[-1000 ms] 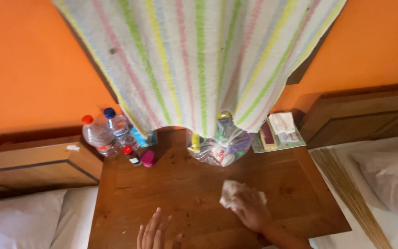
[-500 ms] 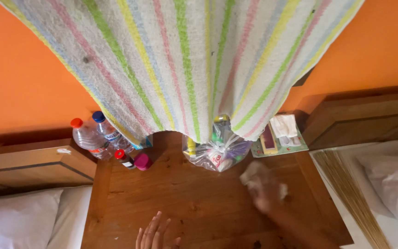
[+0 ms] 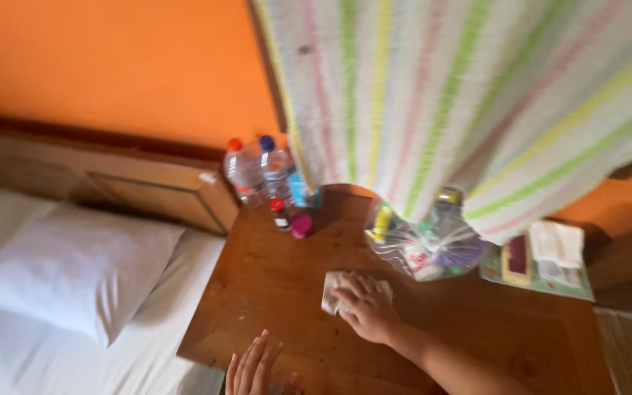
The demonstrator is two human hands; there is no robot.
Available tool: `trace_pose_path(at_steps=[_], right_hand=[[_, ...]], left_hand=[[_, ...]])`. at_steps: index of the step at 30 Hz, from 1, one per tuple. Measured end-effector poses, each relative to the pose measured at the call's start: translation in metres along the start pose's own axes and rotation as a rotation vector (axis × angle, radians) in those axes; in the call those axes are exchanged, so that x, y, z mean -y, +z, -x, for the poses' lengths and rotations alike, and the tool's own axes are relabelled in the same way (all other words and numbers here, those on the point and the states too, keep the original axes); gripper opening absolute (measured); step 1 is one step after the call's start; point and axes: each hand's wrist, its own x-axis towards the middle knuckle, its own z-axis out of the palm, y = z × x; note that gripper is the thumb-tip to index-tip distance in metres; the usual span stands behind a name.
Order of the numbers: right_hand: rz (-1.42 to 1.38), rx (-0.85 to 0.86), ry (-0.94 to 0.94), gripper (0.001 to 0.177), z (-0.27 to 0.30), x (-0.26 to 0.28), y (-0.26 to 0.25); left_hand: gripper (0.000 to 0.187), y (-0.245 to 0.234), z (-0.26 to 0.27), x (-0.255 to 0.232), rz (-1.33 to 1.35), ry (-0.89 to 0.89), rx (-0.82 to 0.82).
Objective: Wipe down the surface of a wooden cabinet with a cloth.
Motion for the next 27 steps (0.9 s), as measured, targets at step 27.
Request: trace_pose_path(at_steps=[27], right_hand=[[0.221,-0.551,0.597,0.056,-0.166,-0.1,0.074]], left_hand=[[0.056,0.014,0.108,0.279,-0.216,-0.23,0.335]])
